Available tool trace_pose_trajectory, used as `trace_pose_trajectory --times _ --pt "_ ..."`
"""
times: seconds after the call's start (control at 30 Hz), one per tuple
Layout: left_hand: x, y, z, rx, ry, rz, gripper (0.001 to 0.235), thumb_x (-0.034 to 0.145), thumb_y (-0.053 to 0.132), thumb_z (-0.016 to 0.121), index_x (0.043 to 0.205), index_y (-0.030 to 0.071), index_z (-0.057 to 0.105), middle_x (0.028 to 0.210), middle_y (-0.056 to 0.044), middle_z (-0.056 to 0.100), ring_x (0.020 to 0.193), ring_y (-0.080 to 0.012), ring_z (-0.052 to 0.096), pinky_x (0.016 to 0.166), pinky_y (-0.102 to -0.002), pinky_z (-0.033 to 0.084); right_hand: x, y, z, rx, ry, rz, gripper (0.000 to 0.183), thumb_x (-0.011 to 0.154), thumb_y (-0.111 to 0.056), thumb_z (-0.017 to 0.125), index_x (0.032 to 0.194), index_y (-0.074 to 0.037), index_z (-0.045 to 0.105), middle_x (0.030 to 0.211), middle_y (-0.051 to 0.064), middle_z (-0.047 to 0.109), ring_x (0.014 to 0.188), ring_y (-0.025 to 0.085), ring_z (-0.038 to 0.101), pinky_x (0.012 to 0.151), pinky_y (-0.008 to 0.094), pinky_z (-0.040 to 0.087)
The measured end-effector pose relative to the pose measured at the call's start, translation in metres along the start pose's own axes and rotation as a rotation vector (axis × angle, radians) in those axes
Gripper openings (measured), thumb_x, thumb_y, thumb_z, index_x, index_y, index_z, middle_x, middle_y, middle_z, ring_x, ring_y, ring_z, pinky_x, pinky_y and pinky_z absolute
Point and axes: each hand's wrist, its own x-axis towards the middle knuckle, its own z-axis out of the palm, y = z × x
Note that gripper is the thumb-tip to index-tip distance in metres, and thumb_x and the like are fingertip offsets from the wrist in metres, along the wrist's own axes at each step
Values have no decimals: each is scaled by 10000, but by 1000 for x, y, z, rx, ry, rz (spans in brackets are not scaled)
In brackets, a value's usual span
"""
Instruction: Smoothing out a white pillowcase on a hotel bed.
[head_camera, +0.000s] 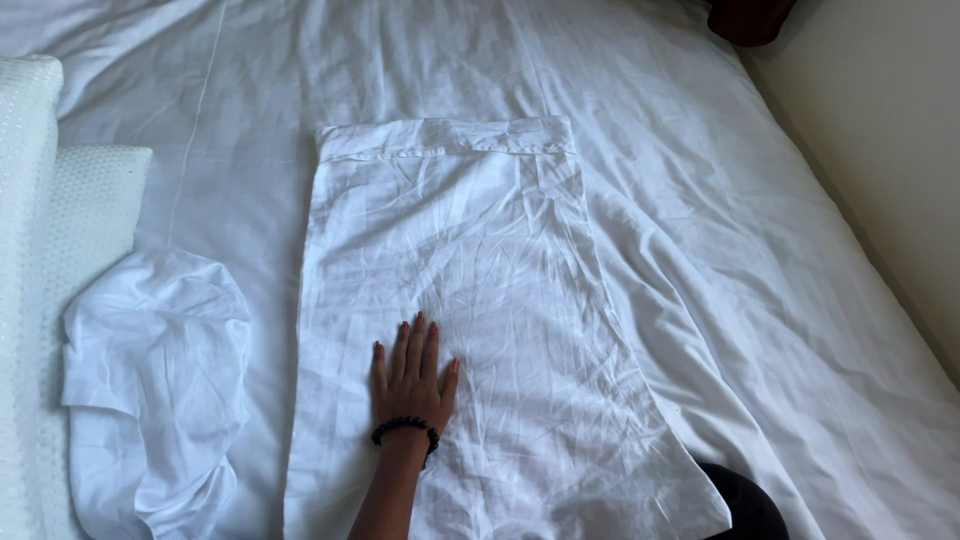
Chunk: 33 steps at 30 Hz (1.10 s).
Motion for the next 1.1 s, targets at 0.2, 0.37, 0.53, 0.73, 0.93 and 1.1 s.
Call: trace_pose_trajectory --times 0.2,0.37,0.53,0.73,0.93,1.1 --pt "0 2 0 -14 43 6 644 1012 522 375 1549 165 394 1664 -10 292 1529 -180 253 1256 -530 88 53 -162 40 34 63 -38 689 859 -114 452 1523 44 361 1600 209 350 1443 330 408 1152 476 324" --pt "2 1 -1 -25 53 12 642 1008 510 396 1540 150 411 1655 -22 308 1523 -193 266 1251 -538 99 107 -334 58 61 109 -72 689 852 -81 463 1520 62 371 1594 222 366 1435 339 425 1146 469 331" --pt "-1 0 2 -59 50 19 639 1012 497 412 1543 141 399 1661 -33 293 1530 -203 252 1249 -544 94 147 -531 89 227 184 -216 643 1020 -349 468 1531 21 345 1641 213 273 1548 358 193 1217 571 105" --pt "-2 -10 15 194 -37 53 678 975 413 410 1597 181 271 1695 -8 186 1551 -189 169 1233 -543 70 186 -570 132 428 -89 -230 652 1068 -385 432 1559 28 318 1683 212 258 1572 322 150 1231 499 91" --pt "1 -1 3 68 -4 35 658 990 453 409 1575 168 311 1684 -8 214 1546 -191 181 1245 -542 73 199 -512 160 16 68 -261 673 1086 -515 311 1596 -77 291 1691 94 233 1574 203 159 1250 468 92" --pt "2 1 -1 -33 46 24 662 993 511 400 1537 135 379 1655 -34 269 1517 -204 231 1229 -545 86 210 -458 158 -148 159 -143 770 1024 -669 205 1613 -174 163 1685 24 143 1539 169 109 1226 473 -11"
